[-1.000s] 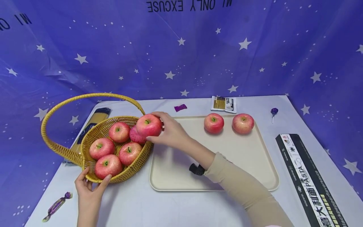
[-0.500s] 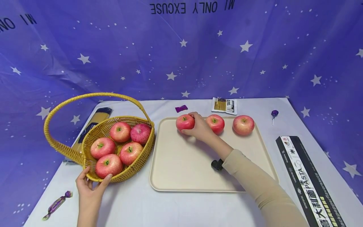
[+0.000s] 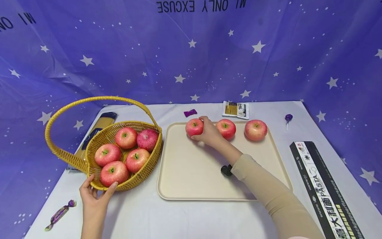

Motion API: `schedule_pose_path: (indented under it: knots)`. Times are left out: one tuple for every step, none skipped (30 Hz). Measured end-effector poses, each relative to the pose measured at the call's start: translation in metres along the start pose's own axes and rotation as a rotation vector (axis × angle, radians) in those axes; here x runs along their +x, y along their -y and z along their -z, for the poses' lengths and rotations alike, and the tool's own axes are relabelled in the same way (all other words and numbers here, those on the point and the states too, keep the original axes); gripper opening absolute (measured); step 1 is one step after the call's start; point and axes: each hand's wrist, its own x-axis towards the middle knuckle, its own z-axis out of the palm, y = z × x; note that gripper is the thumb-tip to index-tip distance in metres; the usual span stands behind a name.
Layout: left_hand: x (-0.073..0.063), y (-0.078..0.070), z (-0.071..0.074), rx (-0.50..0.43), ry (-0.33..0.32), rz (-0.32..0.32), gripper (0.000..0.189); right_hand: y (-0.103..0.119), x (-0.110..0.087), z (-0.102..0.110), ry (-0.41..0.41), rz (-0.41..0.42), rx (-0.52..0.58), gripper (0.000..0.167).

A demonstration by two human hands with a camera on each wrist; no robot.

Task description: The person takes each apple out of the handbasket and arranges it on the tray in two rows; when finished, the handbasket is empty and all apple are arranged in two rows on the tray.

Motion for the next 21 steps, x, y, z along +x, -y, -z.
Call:
schedule_pose_path:
  knots:
    - [0.000, 0.000, 0.000, -0.002, 0.000, -0.002, 0.081, 0.002, -0.001, 0.000, -0.015, 0.018, -0.017, 0.091]
    - [0.001, 0.000, 0.000, -0.003, -0.001, -0.003, 0.082, 0.006, -0.002, 0.000, -0.031, 0.043, -0.034, 0.091]
    - [0.001, 0.001, 0.000, -0.002, -0.002, -0.005, 0.082, 0.011, -0.004, 0.000, -0.046, 0.074, -0.052, 0.091]
    - [0.001, 0.001, 0.000, 0.000, -0.001, -0.004, 0.082, 0.018, -0.007, 0.000, -0.057, 0.107, -0.059, 0.090]
    - [0.001, 0.001, 0.001, 0.001, -0.002, -0.006, 0.082, 0.025, -0.011, 0.000, -0.068, 0.139, -0.059, 0.089]
    - [0.002, 0.001, 0.001, 0.003, -0.002, -0.007, 0.082, 0.034, -0.014, 0.000, -0.073, 0.173, -0.056, 0.087]
    - [0.002, 0.001, 0.001, 0.008, -0.003, -0.009, 0.083, 0.043, -0.018, -0.001, -0.072, 0.210, -0.050, 0.086]
    - [0.002, 0.001, 0.000, 0.010, -0.003, -0.012, 0.082, 0.054, -0.023, -0.001, -0.062, 0.242, -0.043, 0.084]
    - [0.002, 0.001, 0.000, 0.013, -0.003, -0.017, 0.082, 0.064, -0.027, -0.002, -0.047, 0.270, -0.035, 0.083]
    - [0.002, 0.001, 0.000, 0.016, -0.004, -0.019, 0.082, 0.074, -0.031, -0.004, -0.031, 0.301, -0.030, 0.082]
    - [0.002, 0.001, 0.000, 0.017, -0.004, -0.022, 0.082, 0.085, -0.035, -0.006, -0.013, 0.328, -0.035, 0.082]
    - [0.001, 0.000, 0.000, 0.019, -0.005, -0.025, 0.082, 0.094, -0.038, -0.009, 0.010, 0.359, -0.043, 0.081]
    - [0.001, 0.000, 0.000, 0.022, -0.005, -0.027, 0.082, 0.103, -0.040, -0.012, 0.038, 0.386, -0.048, 0.080]
    - [0.001, 0.000, 0.000, 0.019, -0.005, -0.025, 0.082, 0.112, -0.043, -0.015, 0.068, 0.410, -0.059, 0.079]
    - [0.002, 0.000, 0.000, 0.019, -0.006, -0.025, 0.082, 0.120, -0.044, -0.020, 0.103, 0.434, -0.072, 0.078]
    - [0.002, 0.001, 0.000, 0.017, -0.006, -0.023, 0.082, 0.128, -0.045, -0.024, 0.140, 0.457, -0.090, 0.077]
    - [0.002, 0.001, 0.000, 0.015, -0.007, -0.022, 0.082, 0.134, -0.045, -0.029, 0.179, 0.472, -0.110, 0.077]
    - [0.002, 0.002, 0.000, 0.014, -0.008, -0.022, 0.081, 0.140, -0.044, -0.035, 0.215, 0.492, -0.130, 0.076]
    - [0.002, 0.002, 0.001, 0.011, -0.008, -0.019, 0.081, 0.144, -0.042, -0.041, 0.249, 0.510, -0.152, 0.075]
    - [0.002, 0.003, 0.001, 0.008, -0.008, -0.018, 0.081, 0.148, -0.040, -0.047, 0.278, 0.525, -0.178, 0.075]
    - [0.002, 0.004, 0.001, 0.006, -0.007, -0.019, 0.081, 0.151, -0.038, -0.053, 0.303, 0.534, -0.206, 0.075]
